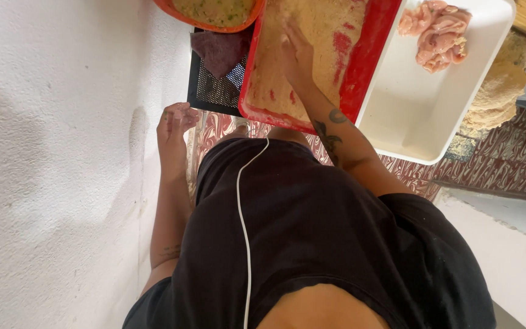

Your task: Breading raw chicken pieces by dipping them in a liquid wash and then coating them with breadcrumbs in a tray.

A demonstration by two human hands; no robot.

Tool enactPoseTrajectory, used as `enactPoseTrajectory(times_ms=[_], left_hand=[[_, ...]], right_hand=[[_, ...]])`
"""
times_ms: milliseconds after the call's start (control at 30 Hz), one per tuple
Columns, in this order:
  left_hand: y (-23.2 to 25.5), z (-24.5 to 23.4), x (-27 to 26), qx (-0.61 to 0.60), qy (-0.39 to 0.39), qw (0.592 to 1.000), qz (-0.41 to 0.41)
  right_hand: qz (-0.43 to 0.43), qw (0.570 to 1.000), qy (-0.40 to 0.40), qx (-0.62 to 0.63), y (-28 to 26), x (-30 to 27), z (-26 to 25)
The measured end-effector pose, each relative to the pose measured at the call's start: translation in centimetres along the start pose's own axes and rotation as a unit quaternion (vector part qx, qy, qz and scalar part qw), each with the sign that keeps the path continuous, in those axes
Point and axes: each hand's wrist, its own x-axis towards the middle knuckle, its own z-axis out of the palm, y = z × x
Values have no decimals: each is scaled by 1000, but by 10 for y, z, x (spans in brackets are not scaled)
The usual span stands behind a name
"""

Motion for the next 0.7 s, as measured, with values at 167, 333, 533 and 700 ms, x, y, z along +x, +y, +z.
enactPoseTrajectory(times_ms=[167, 333, 533, 700], left_hand=[[-6, -2, -1, 1, 10, 1000, -5], [-12, -9, -6, 5, 20, 999, -28], [-11, -10, -10, 42, 32, 997, -63], [-11, -12, -16, 33, 29, 997, -59]], right_hand=[[-136, 844, -227, -466, -8, 4, -3], [-98, 809, -239, -527, 7, 45, -21], [-29, 869, -23, -493, 25, 66, -15], [-5, 891, -59, -451, 38, 51, -7]])
